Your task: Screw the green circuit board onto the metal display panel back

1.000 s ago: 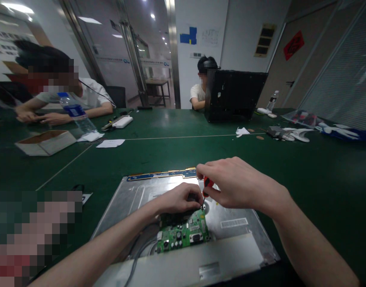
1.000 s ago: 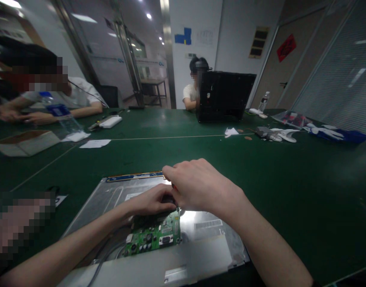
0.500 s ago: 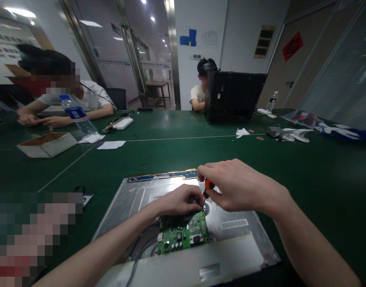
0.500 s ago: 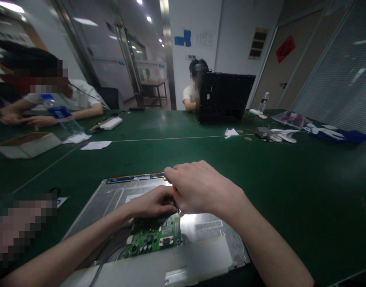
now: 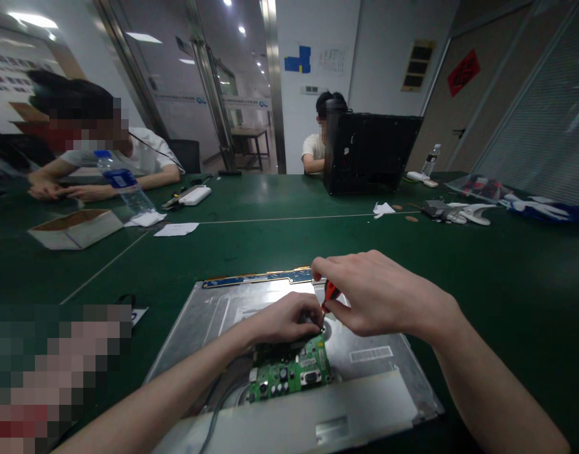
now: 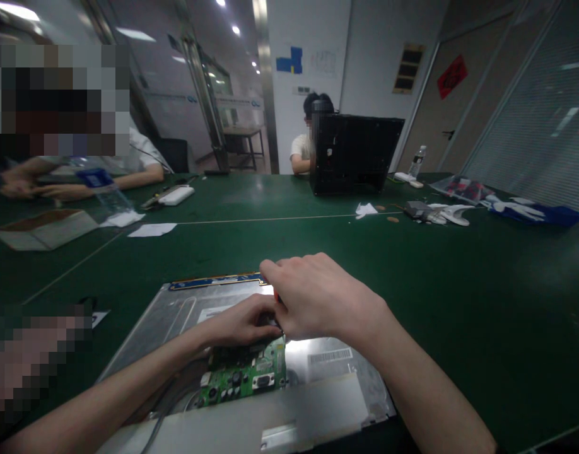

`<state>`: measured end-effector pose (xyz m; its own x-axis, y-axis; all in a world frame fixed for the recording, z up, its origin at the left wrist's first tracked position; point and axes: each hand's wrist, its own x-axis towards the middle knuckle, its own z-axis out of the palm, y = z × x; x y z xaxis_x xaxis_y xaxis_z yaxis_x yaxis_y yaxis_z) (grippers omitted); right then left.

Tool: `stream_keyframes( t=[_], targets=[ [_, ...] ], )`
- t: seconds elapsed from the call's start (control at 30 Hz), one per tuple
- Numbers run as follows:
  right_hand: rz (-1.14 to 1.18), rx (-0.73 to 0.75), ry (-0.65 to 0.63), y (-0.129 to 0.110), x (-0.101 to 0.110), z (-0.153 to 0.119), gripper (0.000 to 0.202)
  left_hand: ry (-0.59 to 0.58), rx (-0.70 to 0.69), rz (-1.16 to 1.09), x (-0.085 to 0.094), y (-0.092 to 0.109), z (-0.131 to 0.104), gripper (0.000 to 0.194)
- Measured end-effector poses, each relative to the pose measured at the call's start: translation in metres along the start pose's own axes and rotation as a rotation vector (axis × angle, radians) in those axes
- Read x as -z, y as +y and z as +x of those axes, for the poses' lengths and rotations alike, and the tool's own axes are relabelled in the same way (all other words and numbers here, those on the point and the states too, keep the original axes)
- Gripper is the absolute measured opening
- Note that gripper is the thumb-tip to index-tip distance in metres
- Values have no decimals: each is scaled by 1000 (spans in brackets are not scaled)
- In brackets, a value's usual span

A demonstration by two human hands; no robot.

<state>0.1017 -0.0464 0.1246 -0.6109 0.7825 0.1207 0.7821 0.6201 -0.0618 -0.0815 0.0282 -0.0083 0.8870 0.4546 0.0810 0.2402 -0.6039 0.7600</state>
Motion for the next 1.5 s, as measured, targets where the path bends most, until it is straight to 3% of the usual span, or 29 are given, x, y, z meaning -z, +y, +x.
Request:
stream_keyframes(
  t=[0.33,0.7,1.1,1.27,1.4,1.5],
  targets=[
    [-64,-53,10,2,-5,5,14,-22,-22,6,2,3,-1,4],
    [-77,-17,42,3,-5,4,8,-11,-31,0,2,3,-1,7],
    [-108,-48,58,4,-5,7,27,-49,-50,-56,2,-1,0,9],
    [-111,-84,0,2,-3,8,37,-34,-50,-11,3,0,-1,4],
    [-56,-42,-2,1,-1,5,15,-17,-43,17,2,1,-2,6],
    [6,-8,-12,1,0,1,13,-8,-40,28,1,0,-1,8]
  ],
)
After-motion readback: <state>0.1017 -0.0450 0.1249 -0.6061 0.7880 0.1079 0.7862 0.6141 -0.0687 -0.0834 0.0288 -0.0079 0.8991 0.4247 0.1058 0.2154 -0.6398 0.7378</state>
